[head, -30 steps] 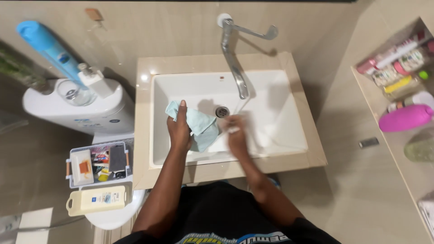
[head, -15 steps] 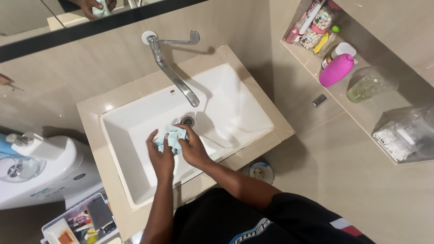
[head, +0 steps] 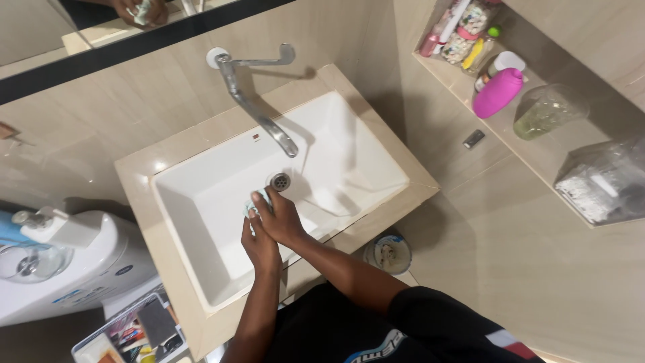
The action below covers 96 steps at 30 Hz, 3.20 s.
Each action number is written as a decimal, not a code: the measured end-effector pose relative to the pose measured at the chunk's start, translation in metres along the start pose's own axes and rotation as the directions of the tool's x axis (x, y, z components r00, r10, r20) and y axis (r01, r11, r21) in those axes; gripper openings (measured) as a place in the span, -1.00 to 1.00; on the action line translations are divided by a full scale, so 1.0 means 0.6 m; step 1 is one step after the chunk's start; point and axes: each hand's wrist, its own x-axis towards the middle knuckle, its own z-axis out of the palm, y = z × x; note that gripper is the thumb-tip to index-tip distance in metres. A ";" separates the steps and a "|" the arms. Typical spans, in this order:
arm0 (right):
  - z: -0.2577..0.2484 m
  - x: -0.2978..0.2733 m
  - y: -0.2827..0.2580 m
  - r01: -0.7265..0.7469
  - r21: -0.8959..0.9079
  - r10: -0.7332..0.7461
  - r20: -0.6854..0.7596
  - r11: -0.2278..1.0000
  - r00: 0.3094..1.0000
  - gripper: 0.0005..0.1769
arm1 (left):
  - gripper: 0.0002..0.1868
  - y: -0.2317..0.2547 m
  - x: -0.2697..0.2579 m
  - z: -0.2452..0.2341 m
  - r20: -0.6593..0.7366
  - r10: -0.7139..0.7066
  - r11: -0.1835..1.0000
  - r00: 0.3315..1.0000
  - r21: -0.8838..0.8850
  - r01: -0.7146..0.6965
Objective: The person clears a cluttered bathroom counter by moving toiletries, a soap dish, and a glass into a plastic basket. They then rinse a light blue cloth under the tap and wring it out. The basket is placed on the toilet tank.
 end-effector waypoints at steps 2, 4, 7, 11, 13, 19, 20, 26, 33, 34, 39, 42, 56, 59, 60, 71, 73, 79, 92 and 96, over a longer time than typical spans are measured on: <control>0.003 -0.005 0.033 0.378 -0.024 -0.378 -0.100 0.926 0.920 -0.47 | -0.48 0.000 0.026 -0.011 0.003 0.010 0.998 1.000 -0.059 -0.010; 0.002 -0.009 0.055 0.560 -0.056 -0.562 -0.137 0.826 0.815 -0.38 | -0.52 0.008 0.063 -0.026 0.043 0.021 0.986 0.999 -0.168 -0.013; -0.007 -0.006 0.069 0.507 -0.018 -0.505 -0.123 0.862 0.854 -0.30 | -0.48 0.017 0.088 -0.039 0.038 -0.117 0.981 0.992 0.162 0.109; -0.032 0.032 0.063 0.100 0.109 -0.090 -0.095 0.989 0.991 -0.56 | -0.42 0.019 0.094 -0.039 0.251 -0.029 0.958 0.968 0.282 -0.044; -0.050 0.032 0.063 -0.022 0.124 0.036 -0.111 0.992 0.993 -0.65 | -0.41 0.015 0.092 -0.044 0.405 0.113 0.934 0.907 0.268 -0.236; -0.081 0.011 0.040 -0.106 0.268 0.120 -0.037 0.957 0.992 -0.48 | -0.43 0.012 0.126 -0.051 0.411 -0.194 0.959 0.891 0.271 0.084; -0.086 -0.001 0.034 -0.106 0.298 0.110 0.004 0.949 0.994 -0.56 | -0.45 0.009 0.124 -0.055 0.402 -0.232 0.967 0.886 0.195 0.164; -0.081 0.012 0.060 -0.137 0.514 0.082 0.128 0.847 0.988 -0.68 | -0.70 0.017 0.098 -0.039 0.292 -0.290 0.936 0.911 -0.110 0.333; -0.121 0.091 0.122 -0.295 0.636 0.208 0.209 0.713 0.955 -0.62 | -0.66 -0.026 0.125 0.019 0.140 -0.250 0.868 0.958 -0.406 0.286; -0.127 0.109 0.126 -0.264 0.698 0.203 0.172 0.665 0.964 -0.62 | -0.61 -0.034 0.135 0.031 0.109 -0.257 0.852 0.960 -0.442 0.279; -0.116 0.192 0.159 -0.096 0.848 0.115 0.042 0.522 0.992 -0.61 | -0.51 -0.084 0.171 0.095 0.139 -0.105 0.912 0.985 -0.382 0.151; -0.084 0.209 0.153 0.067 0.694 -0.044 -0.050 0.717 0.998 -0.62 | -0.54 -0.099 0.174 0.141 0.096 -0.156 0.938 0.983 -0.296 0.178; -0.097 0.186 0.152 -0.284 0.675 0.259 0.141 0.681 0.955 -0.53 | -0.47 -0.097 0.184 0.219 0.060 -0.040 0.999 0.997 0.007 0.040; -0.110 0.198 0.151 -0.267 0.691 0.210 0.167 0.672 0.963 -0.61 | -0.50 -0.122 0.204 0.225 0.076 0.193 0.967 0.978 0.154 -0.203; -0.106 0.195 0.150 -0.241 0.700 0.182 0.159 0.672 0.970 -0.63 | -0.51 -0.120 0.220 0.221 0.086 0.362 0.900 0.928 0.228 -0.372; -0.082 0.190 0.117 -0.306 0.597 0.342 0.057 0.741 0.938 -0.56 | -0.53 -0.066 0.202 0.201 0.116 -0.070 0.964 0.991 -0.248 0.097; -0.082 0.179 0.097 -0.361 0.537 0.378 0.084 0.762 0.922 -0.55 | -0.51 -0.065 0.198 0.192 0.109 -0.161 0.957 0.981 -0.226 0.182; -0.068 0.185 0.132 -0.325 0.417 0.323 0.079 0.848 0.943 -0.58 | -0.41 -0.097 0.193 0.173 0.262 -0.189 0.897 0.946 -0.347 0.275; -0.104 0.133 0.070 -0.316 0.612 0.265 0.175 0.725 0.948 -0.51 | -0.33 -0.061 0.171 0.153 0.238 -0.075 0.985 0.968 -0.136 0.110; -0.107 0.152 0.081 -0.397 0.556 0.362 0.177 0.730 0.915 -0.51 | -0.32 -0.041 0.162 0.171 0.208 -0.087 0.994 0.974 -0.046 0.098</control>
